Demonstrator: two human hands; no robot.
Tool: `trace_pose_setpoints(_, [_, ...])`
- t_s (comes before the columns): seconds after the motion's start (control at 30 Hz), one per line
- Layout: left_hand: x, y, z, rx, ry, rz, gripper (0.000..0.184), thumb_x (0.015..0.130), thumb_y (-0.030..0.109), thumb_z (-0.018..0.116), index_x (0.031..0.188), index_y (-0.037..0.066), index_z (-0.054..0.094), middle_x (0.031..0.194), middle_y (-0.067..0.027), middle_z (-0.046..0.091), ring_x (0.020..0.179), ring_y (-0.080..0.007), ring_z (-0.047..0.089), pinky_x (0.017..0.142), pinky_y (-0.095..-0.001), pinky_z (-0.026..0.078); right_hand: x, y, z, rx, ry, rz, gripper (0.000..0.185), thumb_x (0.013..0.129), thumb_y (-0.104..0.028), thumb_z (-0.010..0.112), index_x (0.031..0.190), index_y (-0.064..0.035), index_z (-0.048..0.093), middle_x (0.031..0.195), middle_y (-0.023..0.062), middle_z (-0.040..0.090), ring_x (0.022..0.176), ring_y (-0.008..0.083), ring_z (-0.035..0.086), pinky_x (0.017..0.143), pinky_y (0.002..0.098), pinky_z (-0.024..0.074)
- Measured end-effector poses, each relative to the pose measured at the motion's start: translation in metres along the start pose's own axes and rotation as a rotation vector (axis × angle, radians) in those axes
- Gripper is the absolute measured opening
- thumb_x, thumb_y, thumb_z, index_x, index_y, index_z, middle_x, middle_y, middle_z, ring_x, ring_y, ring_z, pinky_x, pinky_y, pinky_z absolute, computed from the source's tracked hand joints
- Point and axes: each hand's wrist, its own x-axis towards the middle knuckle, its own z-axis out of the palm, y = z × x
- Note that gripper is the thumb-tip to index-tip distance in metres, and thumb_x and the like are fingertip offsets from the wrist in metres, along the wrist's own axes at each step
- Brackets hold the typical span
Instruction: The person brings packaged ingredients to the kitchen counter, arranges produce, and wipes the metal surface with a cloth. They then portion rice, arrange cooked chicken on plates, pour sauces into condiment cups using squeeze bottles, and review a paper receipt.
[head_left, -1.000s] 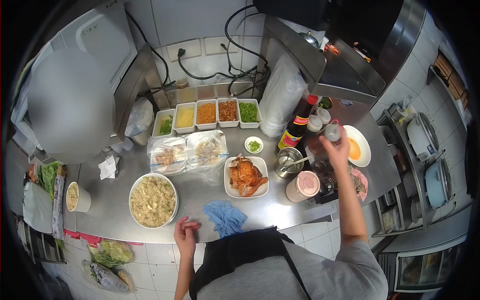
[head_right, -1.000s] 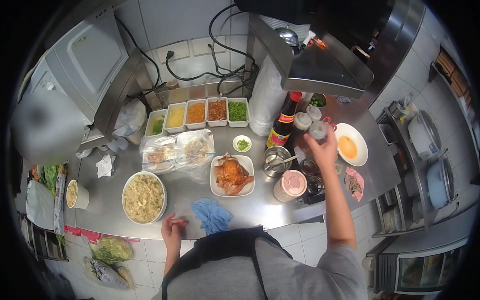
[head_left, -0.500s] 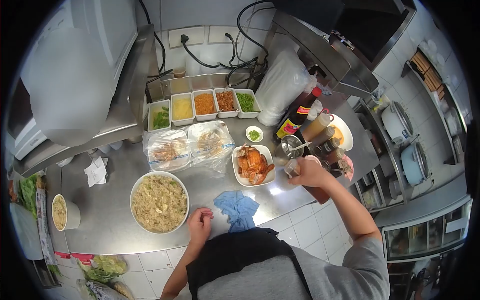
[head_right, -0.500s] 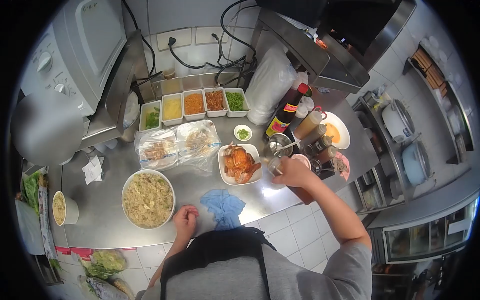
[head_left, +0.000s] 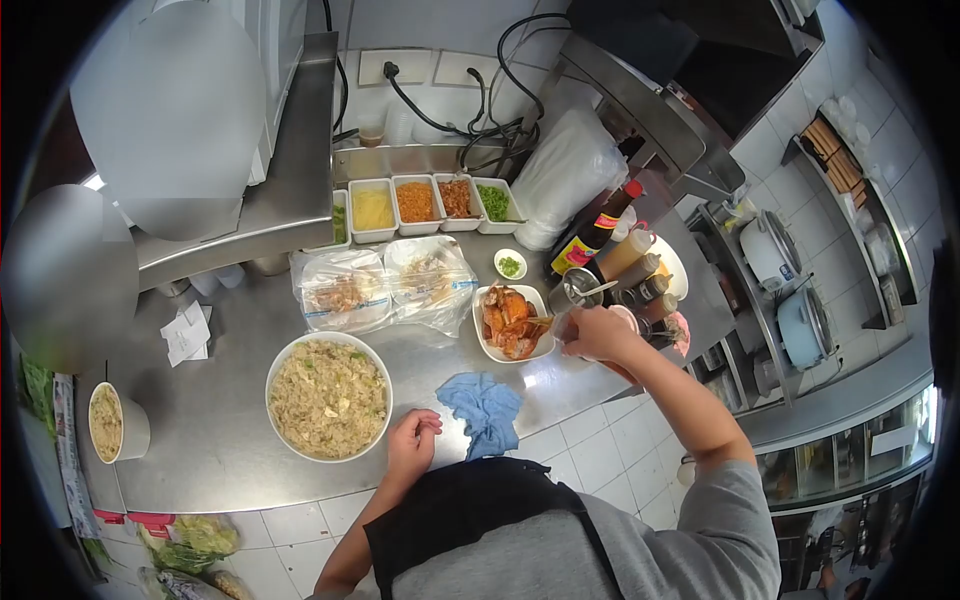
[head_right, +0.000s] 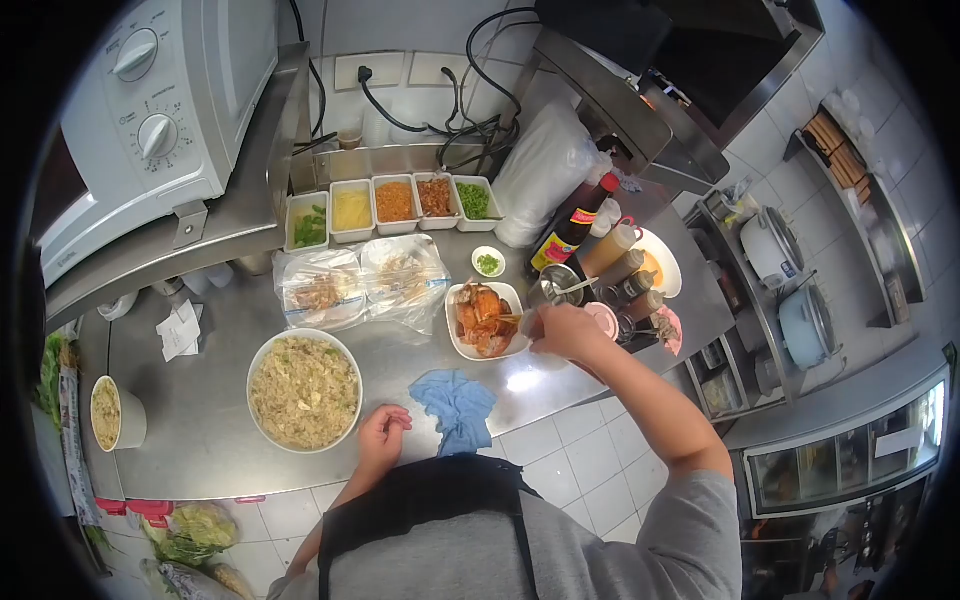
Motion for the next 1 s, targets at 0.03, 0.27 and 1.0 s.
trace_pose_setpoints(0.03, [0.0,0.0,0.001,-0.001,0.0,0.001,0.016,0.079,-0.007,0.046,0.087,-0.003,0.058,0.077,-0.0111,0.062,0.067,-0.0169,0.065,0.062,-0.0265,0.051,-0.002,0.005,0.003,0.038,0.006,-0.003,0.046,0.063,-0.032,0.074,0.096,-0.003,0.061,0.084,0.0164,0.066,0.083,0.0313,0.065,0.074,0.04,0.0514])
trace_pose_setpoints(0.27, [0.001,0.005,0.004,0.101,0.037,-0.012,0.016,0.078,-0.007,0.046,0.086,-0.001,0.059,0.075,-0.0111,0.062,0.066,-0.0168,0.064,0.06,-0.0262,0.05,-0.012,0.043,0.0,0.829,0.164,-0.006,0.044,0.072,-0.025,0.076,0.102,-0.0009,0.055,0.083,0.0086,0.064,0.073,0.0182,0.062,0.068,0.0311,0.0502])
trace_pose_setpoints(1.0, [0.004,-0.012,0.031,0.275,0.364,-0.023,0.018,0.079,-0.009,0.04,0.081,-0.004,0.057,0.072,-0.0092,0.06,0.062,-0.0131,0.057,0.06,-0.0244,0.047,0.103,0.203,0.042,0.673,1.014,-0.108,0.059,0.061,-0.026,0.08,0.109,-0.0049,0.054,0.103,0.0154,0.053,0.103,0.0338,0.05,0.089,0.0409,0.0409])
